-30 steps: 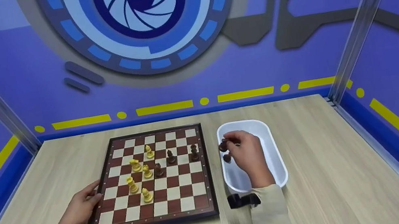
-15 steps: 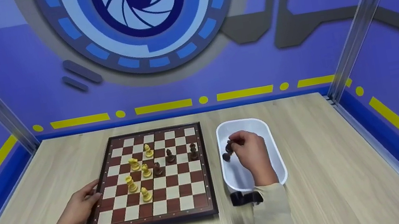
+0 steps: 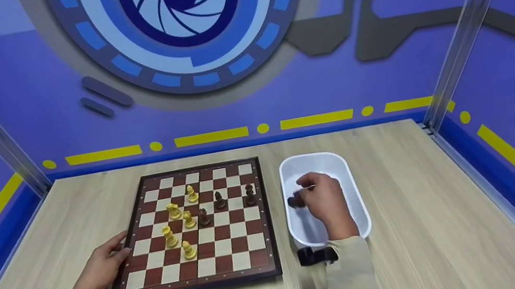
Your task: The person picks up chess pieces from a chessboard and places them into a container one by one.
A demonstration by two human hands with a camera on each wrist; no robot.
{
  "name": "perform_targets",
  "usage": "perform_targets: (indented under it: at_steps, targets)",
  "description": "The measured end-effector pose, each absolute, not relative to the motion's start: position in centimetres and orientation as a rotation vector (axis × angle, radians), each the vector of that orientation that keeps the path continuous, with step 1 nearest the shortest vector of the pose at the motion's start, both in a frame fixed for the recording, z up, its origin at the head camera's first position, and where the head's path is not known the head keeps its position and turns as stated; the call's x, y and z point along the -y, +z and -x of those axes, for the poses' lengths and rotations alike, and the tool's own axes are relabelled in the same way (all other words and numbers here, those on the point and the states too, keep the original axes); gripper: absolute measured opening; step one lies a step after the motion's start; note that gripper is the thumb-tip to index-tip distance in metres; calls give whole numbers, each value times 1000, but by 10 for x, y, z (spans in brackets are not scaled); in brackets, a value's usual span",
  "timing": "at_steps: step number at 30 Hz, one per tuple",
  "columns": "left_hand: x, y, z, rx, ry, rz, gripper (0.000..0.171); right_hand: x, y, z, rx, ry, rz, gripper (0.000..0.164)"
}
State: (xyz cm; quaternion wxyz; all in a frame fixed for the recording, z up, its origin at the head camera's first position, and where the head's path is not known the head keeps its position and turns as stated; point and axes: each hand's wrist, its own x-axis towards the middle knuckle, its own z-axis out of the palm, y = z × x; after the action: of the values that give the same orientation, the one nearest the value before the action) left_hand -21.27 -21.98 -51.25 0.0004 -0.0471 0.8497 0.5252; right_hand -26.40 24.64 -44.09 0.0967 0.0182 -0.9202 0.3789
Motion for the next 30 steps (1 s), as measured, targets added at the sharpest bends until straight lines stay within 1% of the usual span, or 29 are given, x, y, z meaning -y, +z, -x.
perform_targets:
  at_steps: [10, 18, 30]
  targets:
    - [218, -511, 213, -2636, 1617, 212, 50, -246, -440, 262, 2755, 1070, -72, 20]
    - [219, -512, 213, -2658, 1631, 168, 49, -242, -442, 264, 2746, 1068, -97, 20]
    - [220, -512, 214, -2657, 1637, 172, 49, -237, -442, 264, 2733, 1086, -132, 21]
